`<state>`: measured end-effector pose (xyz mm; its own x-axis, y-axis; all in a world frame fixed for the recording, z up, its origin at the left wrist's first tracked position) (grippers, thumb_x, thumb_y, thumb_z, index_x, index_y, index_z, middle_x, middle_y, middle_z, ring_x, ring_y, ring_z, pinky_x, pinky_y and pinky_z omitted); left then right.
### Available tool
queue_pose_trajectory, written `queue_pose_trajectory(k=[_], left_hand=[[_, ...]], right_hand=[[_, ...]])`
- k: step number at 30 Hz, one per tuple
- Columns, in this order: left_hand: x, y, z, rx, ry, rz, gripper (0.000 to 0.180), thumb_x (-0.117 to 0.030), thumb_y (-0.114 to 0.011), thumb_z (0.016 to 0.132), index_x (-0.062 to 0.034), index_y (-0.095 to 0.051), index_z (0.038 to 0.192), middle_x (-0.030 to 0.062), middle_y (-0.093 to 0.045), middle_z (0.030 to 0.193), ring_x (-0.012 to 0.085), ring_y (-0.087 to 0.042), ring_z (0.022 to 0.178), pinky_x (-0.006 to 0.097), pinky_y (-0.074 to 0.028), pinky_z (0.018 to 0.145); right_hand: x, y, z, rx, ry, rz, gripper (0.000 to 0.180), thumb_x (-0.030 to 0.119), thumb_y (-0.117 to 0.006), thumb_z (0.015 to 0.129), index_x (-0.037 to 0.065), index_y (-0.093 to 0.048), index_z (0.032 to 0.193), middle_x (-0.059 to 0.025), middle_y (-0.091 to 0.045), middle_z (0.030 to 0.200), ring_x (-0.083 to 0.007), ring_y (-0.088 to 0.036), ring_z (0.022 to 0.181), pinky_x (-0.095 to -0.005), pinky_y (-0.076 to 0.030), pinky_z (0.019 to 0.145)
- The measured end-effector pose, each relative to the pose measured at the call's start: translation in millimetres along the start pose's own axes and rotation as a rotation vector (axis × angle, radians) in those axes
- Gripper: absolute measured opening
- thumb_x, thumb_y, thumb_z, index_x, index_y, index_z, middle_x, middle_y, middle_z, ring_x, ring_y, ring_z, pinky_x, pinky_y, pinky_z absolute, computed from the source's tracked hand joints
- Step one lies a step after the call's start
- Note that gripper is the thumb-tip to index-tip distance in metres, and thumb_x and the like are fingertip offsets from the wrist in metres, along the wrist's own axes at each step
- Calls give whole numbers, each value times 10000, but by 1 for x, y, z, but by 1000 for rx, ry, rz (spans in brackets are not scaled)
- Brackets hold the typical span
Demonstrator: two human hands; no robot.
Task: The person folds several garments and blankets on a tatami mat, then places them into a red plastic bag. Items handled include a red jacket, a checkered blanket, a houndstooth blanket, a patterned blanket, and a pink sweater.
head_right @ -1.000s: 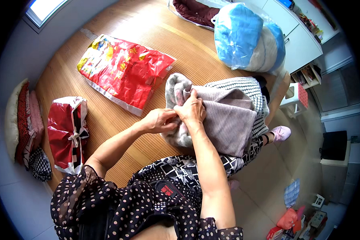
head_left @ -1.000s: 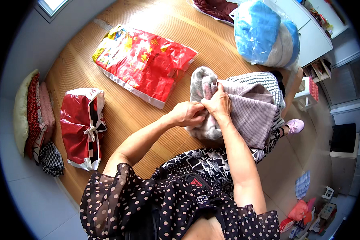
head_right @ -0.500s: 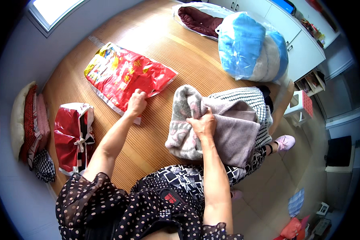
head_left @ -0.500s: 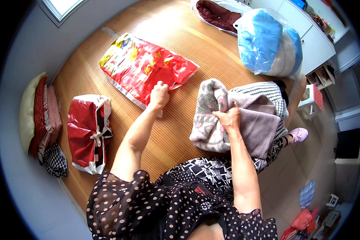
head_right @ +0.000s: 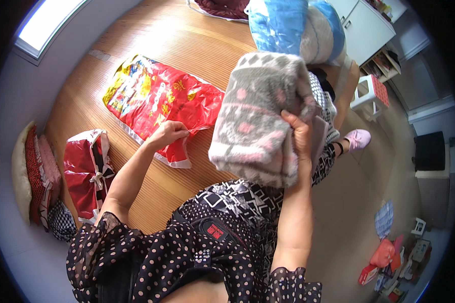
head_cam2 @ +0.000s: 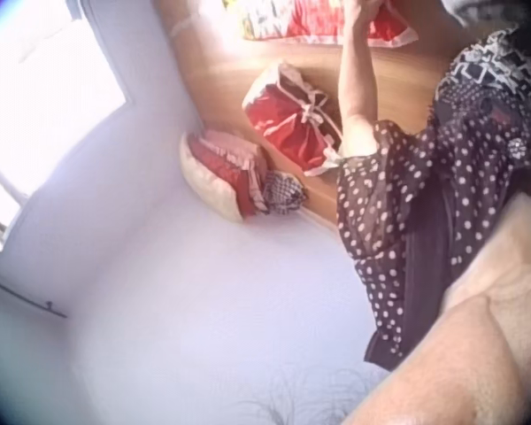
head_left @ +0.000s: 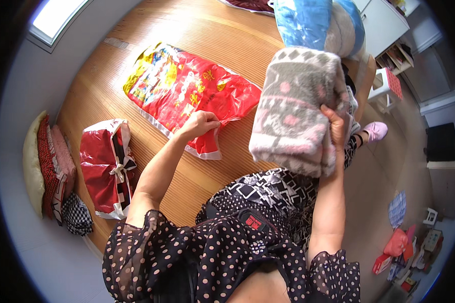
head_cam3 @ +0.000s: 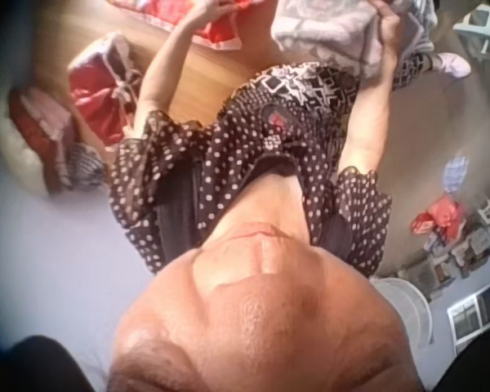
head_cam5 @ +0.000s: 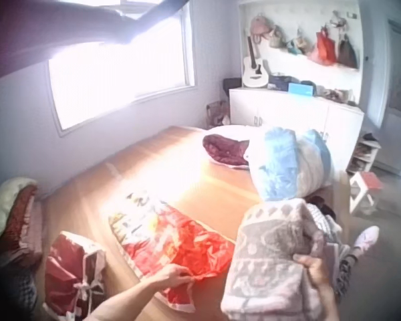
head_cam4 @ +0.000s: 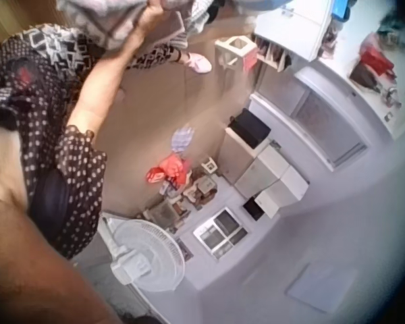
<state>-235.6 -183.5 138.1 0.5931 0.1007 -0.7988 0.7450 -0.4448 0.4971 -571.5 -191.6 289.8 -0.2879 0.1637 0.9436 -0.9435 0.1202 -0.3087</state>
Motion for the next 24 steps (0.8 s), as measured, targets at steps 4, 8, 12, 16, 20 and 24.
queue_pose_trajectory(k=[4, 8, 12, 16, 20, 24], left_hand=[[18, -24, 5, 18, 34, -179, 166, -167, -579, 893, -19, -652, 904, -21, -615, 759, 63, -540, 701, 242, -447, 621], [25, -28, 2, -115, 114, -301, 139, -151, -544, 907, -45, -630, 936, -36, -564, 755, 56, -492, 671, 227, -418, 608], [19, -12, -10, -436, 1, -640, 105, -144, -532, 913, -55, -589, 914, -32, -553, 756, 48, -500, 703, 208, -414, 622], [-30, 7, -18, -444, -191, -1133, 68, -114, -527, 930, -55, -559, 941, -15, -584, 826, 58, -520, 770, 212, -446, 709], [-19, 30, -18, -446, -280, -1152, 79, -110, -474, 950, -56, -529, 966, 156, -619, 1116, 217, -617, 945, 363, -526, 831], [-25, 53, -13, -493, -277, -1234, 63, -104, -520, 930, -48, -537, 954, 58, -615, 890, 141, -589, 848, 297, -500, 808]], right_hand=[[15, 4, -10, -20, 90, 33, 582, -8, -727, 622, -51, -541, 1172, -102, -592, 1124, -212, -562, 1005, -313, -444, 911], [8, 6, -13, -44, 111, 53, 587, -5, -729, 617, -48, -543, 1173, -102, -593, 1126, -212, -561, 1008, -312, -439, 919], [-27, 15, -14, -83, 56, 55, 593, -2, -732, 613, -45, -544, 1174, -102, -593, 1128, -213, -560, 1012, -311, -434, 927], [-83, 16, -14, -101, -19, 39, 598, 1, -734, 609, -42, -545, 1175, -101, -594, 1129, -213, -559, 1015, -310, -429, 934], [-71, -38, -31, 18, 21, -90, 621, -4, -741, 582, -32, -551, 1173, -108, -595, 1136, -216, -558, 1023, -298, -413, 958], [-100, -40, -43, 8, -44, 29, 561, -56, -731, 585, -50, -563, 1119, -102, -610, 1079, -182, -575, 980, -296, -494, 845]])
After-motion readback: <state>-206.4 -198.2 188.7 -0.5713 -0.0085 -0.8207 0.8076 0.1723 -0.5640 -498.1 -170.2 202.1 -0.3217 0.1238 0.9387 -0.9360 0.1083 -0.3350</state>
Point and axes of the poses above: each hand's wrist, its own z-axis towards the middle knuckle, its own y-axis out of the back of the hand, x = y × z, the point moved 10 cm from there along z, towards the middle knuckle
